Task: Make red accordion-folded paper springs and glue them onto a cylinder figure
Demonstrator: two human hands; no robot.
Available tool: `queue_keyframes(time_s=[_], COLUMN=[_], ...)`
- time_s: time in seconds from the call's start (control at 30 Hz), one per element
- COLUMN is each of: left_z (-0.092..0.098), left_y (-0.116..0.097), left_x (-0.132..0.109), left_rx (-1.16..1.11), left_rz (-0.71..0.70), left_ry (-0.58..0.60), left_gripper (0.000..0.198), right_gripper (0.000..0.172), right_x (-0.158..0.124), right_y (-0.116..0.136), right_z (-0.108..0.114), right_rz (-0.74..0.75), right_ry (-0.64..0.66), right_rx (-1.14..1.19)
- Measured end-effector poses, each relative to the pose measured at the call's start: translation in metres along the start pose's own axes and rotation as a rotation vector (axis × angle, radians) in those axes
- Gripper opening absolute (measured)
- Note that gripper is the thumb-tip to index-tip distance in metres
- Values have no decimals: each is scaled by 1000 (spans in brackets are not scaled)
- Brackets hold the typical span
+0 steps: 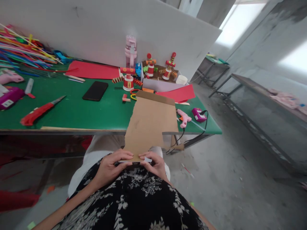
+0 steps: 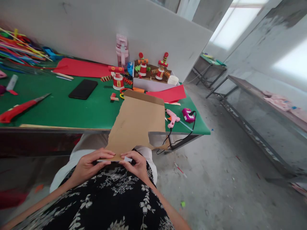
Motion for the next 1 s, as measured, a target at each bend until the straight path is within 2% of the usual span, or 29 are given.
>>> queue_keyframes(time_s=[0.3, 0.57, 0.8, 0.93, 1.0], left_z=[-2, -4, -1, -4, 2], left_y=[-2, 0, -2, 0, -1], left_x=[0, 0, 3, 1, 3], left_rx=[-5, 33, 56, 114, 208], left_rz=[82, 216, 197, 194, 102], left_ry=[18, 46, -23, 41, -3], left_gripper=[22, 28, 28, 33, 28], right_gripper=[27, 31, 21, 22, 25], right_x=[-1, -4, 3, 2, 2], right_y=[0, -6, 0, -2, -3], right_z=[-1, -5, -2, 0, 0], right_rz=[-27, -138, 32, -11, -71], right_ry=[-10, -10, -23, -60, -63], right_rx=[-4, -40, -99, -133, -115])
Point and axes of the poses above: each hand's wrist, its own x-axis towards the middle knuckle, its own z-axis out of the back of the hand, y = z × x, the point moved 5 cm from there along x, towards the middle knuckle, and after that the axes turned 15 degrees about -y, right-handed, at the moved point
